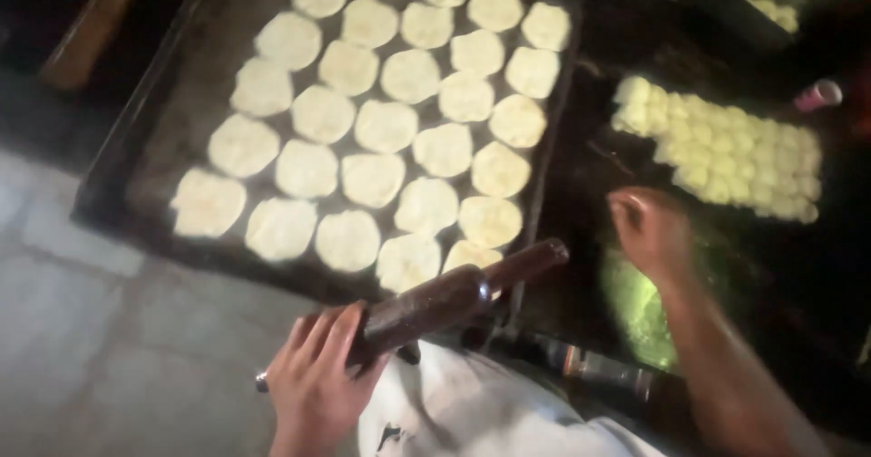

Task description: The recorder is flattening small balls of dough with a rolling pin and placing them on a tray.

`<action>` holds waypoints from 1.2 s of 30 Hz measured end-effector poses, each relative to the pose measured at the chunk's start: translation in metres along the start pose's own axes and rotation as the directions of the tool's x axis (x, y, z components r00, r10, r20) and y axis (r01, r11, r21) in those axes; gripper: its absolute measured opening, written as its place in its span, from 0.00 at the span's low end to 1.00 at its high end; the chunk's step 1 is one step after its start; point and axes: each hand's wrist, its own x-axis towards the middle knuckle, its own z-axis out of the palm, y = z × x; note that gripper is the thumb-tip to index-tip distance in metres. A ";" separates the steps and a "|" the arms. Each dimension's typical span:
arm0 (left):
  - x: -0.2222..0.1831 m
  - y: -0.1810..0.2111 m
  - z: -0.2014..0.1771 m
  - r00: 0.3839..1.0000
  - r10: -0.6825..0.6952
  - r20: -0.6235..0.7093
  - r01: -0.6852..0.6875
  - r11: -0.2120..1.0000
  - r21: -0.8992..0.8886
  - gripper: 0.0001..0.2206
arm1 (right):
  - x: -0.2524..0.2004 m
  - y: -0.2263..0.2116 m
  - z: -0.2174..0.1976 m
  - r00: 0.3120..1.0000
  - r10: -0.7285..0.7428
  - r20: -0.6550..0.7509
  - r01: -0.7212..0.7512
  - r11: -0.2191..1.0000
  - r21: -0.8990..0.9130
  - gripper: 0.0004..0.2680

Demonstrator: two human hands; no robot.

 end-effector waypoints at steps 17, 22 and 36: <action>0.080 0.112 0.080 0.959 0.243 0.142 -0.232 0.968 -0.095 0.27 | -0.174 0.031 -0.051 0.969 0.230 -0.088 -0.243 0.838 -0.489 0.21; 0.106 0.155 0.116 0.924 0.332 0.188 -0.320 0.943 -0.089 0.28 | -0.215 0.029 -0.048 0.985 0.170 0.042 -0.142 0.918 -0.370 0.20; 0.135 0.252 0.266 0.469 0.353 0.809 -0.492 0.866 -0.093 0.33 | -0.204 0.154 -0.093 0.939 0.166 -0.302 -0.231 0.953 -0.196 0.03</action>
